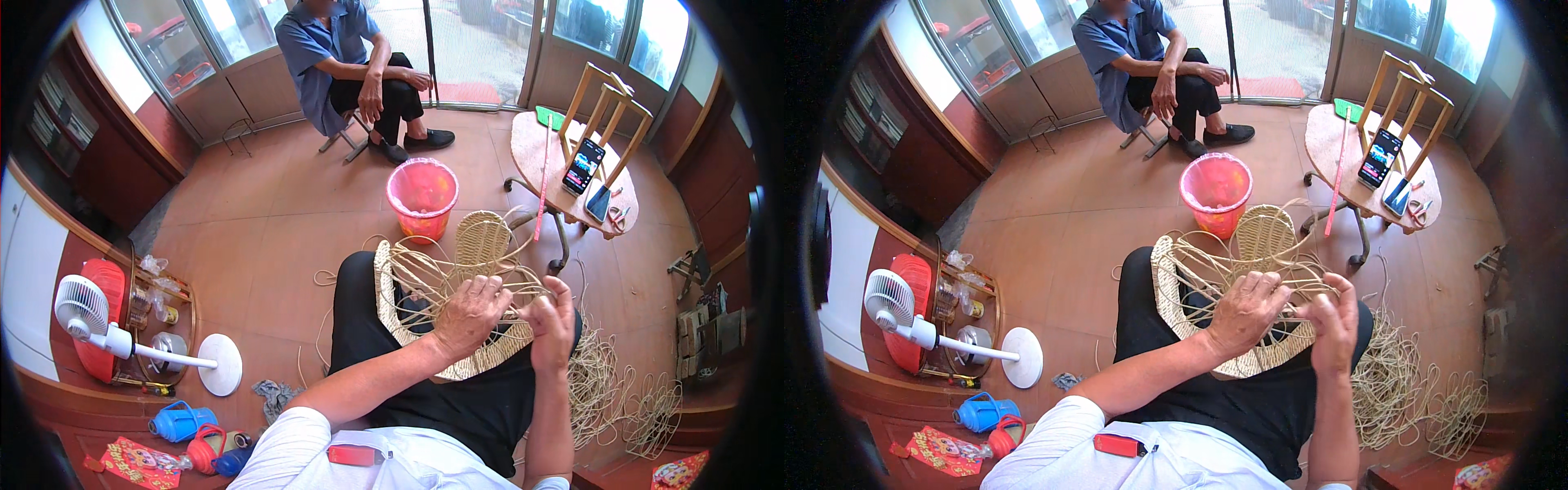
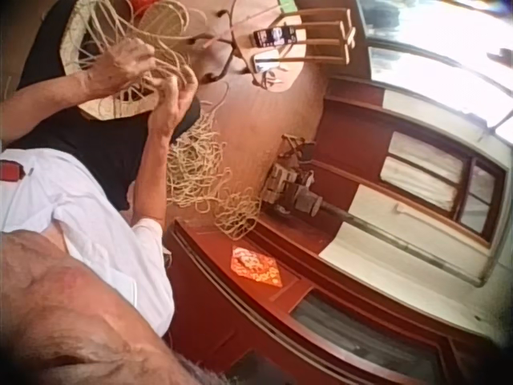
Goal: The recorder is weaving a basket or decorative object using flexible plant-based strips.
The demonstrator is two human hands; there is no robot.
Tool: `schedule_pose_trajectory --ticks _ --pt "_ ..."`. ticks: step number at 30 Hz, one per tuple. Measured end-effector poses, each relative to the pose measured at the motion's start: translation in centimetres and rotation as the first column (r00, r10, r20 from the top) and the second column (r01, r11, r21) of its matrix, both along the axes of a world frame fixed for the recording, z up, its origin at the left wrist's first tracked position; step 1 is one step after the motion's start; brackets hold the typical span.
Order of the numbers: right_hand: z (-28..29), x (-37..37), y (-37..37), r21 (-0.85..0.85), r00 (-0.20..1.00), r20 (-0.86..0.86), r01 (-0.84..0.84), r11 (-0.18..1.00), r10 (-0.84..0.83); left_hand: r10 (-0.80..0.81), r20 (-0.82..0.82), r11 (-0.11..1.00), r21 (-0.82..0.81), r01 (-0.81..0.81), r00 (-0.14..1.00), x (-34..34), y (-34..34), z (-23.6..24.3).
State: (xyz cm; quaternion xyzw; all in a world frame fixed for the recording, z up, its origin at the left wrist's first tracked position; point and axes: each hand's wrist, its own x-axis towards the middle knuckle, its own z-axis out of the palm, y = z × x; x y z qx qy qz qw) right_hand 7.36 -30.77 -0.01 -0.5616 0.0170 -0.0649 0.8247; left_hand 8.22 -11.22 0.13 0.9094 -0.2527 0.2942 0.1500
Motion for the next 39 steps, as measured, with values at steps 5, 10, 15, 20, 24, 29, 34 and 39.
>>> schedule_pose_trajectory --ticks 5,10,15,20,24,29,34,39 --pt "-3.9 0.4 -17.0 0.123 0.967 -0.114 0.243 0.962 -0.229 -0.077 -0.020 0.997 0.011 0.077 0.997 1.1 0.1 -0.4" --pt "-9.5 -3.8 -41.7 -0.101 0.811 -0.277 0.509 0.855 -0.515 -0.105 0.004 0.994 -0.031 0.105 0.995 0.9 -0.3 -0.7" --pt "-8.9 -19.9 -61.6 -0.406 0.557 -0.295 0.663 0.629 -0.777 -0.078 -0.076 0.997 -0.025 0.076 0.994 0.8 -0.2 -0.7" --pt "-11.2 -24.9 -61.3 -0.841 0.472 -0.304 0.275 0.465 -0.828 -0.130 -0.029 0.988 -0.092 0.127 0.991 0.8 -0.1 -0.7" --pt "-11.2 -11.9 -44.0 -0.956 0.753 -0.084 0.124 0.265 -0.653 -0.106 -0.073 0.991 -0.089 0.099 0.992 0.9 -0.1 -0.9" --pt "-1.7 -1.5 -13.8 -0.899 0.966 0.260 0.238 0.367 0.010 -0.159 -0.080 0.987 -0.051 0.155 0.984 0.7 0.9 -0.8" --pt "4.6 2.4 -0.7 -0.956 0.915 0.290 0.261 0.136 0.281 -0.156 -0.091 0.983 -0.112 0.145 0.984 0.4 1.3 -0.3" --pt "3.7 4.6 -0.7 -0.966 0.876 0.257 0.214 0.149 0.409 -0.172 -0.098 0.980 -0.119 0.160 0.980 0.5 1.3 -0.3"
